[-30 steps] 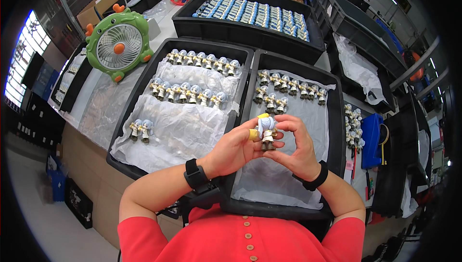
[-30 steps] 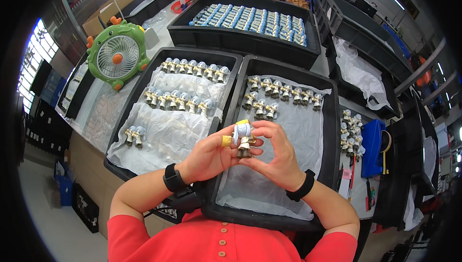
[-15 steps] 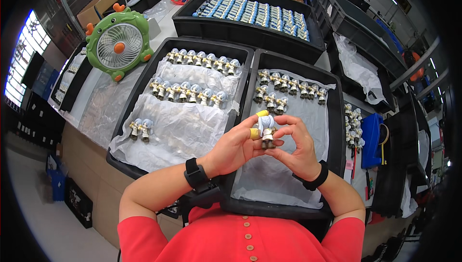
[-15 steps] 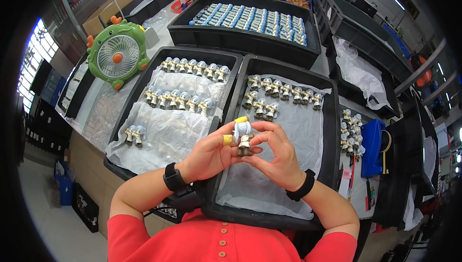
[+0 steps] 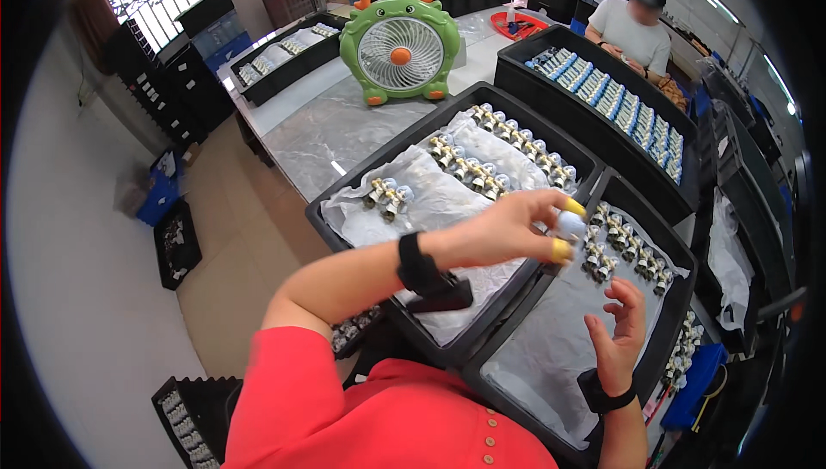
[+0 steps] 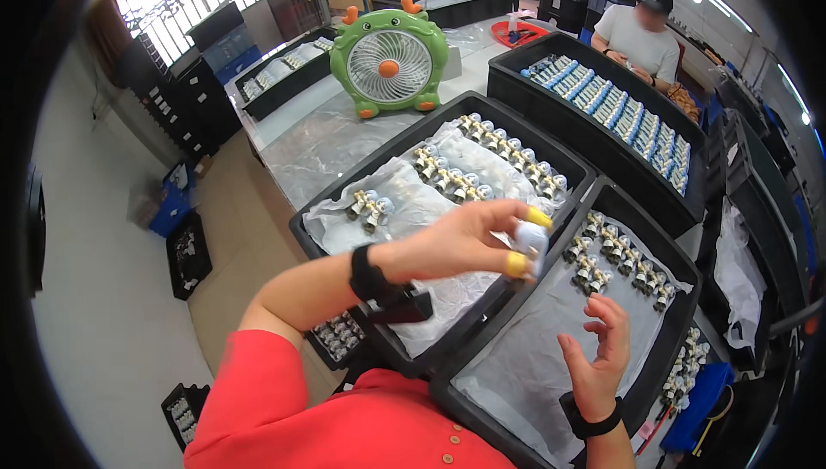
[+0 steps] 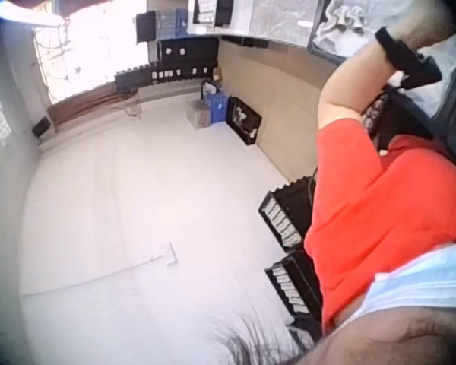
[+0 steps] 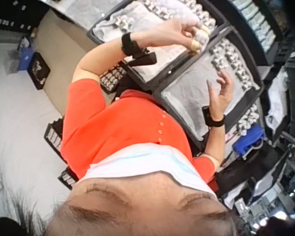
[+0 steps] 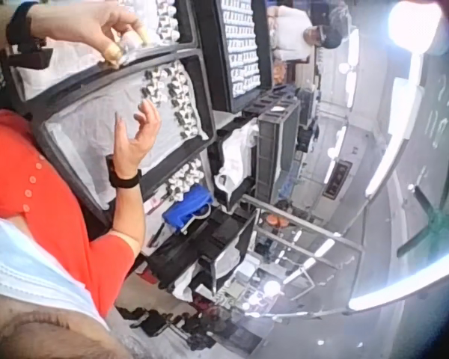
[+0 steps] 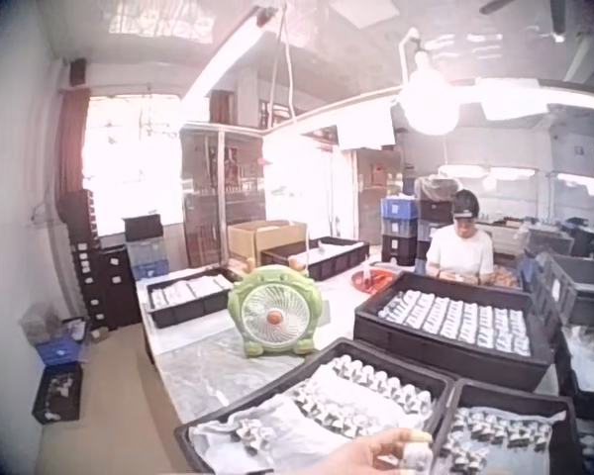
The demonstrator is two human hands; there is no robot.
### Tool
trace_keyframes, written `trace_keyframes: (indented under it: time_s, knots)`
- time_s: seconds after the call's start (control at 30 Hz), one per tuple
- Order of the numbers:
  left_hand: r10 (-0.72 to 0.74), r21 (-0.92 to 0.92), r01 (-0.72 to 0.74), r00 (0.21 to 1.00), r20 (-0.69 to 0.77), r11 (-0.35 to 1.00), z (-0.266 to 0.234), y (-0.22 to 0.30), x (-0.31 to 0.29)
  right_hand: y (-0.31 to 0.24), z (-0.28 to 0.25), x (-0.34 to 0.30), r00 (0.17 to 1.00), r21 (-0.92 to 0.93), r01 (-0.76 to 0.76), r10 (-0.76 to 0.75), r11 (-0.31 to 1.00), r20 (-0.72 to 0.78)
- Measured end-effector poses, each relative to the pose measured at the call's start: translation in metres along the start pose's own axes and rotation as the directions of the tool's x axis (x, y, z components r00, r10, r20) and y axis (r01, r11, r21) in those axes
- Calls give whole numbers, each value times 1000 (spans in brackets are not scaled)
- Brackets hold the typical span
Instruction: The person assembles small decorative figures by hand, picking up individual units from a tray, attaching a small yellow cap to the top, and placing the finished item into a separate tray. The process is repeated continuously for multiple units.
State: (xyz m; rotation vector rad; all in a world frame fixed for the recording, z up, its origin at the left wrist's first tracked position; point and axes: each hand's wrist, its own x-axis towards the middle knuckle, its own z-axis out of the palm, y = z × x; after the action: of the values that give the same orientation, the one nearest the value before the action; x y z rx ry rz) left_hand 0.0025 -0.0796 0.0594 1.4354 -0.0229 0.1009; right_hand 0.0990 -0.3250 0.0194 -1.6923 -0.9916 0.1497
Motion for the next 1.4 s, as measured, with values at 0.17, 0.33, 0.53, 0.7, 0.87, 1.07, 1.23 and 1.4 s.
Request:
trace_keyframes:
  time_s: [0.17, 0.33, 0.53, 0.7, 0.87, 1.07, 1.23, 1.4]
  knots:
    - [-34, 865, 253, 964, -265, 432, -71, 15, -35, -1, -9, 0, 999, 21, 26, -25, 999, -28]
    - [-214, 876, 477, 865, -454, 68, -125, -14, -63, -6, -7, 2, 1000, 26, 18, -17, 1000, -11]
    - [-237, 894, 440, 880, -411, 82, -120, -19, -54, -6, -9, 1, 1000, 56, 7, -6, 998, -19]
    - [-245, 935, 351, 903, -352, -51, -114, -29, -53, -4, -8, 0, 1000, 71, -4, 5, 997, -19]
    - [-214, 941, 339, 918, -334, -16, -120, -39, -54, -2, -8, 0, 1000, 75, -3, 4, 997, -9]
    - [-200, 945, 324, 925, -324, -30, -116, -34, -51, -2, -7, -1, 1000, 70, -26, 26, 997, 3]
    - [-253, 933, 356, 899, -357, -52, -114, -27, -49, -2, -8, 0, 1000, 23, -7, 7, 1000, 18]
    - [-286, 922, 385, 888, -361, 33, -118, -22, -51, -2, -6, 1, 1000, 25, -22, 22, 999, 18]
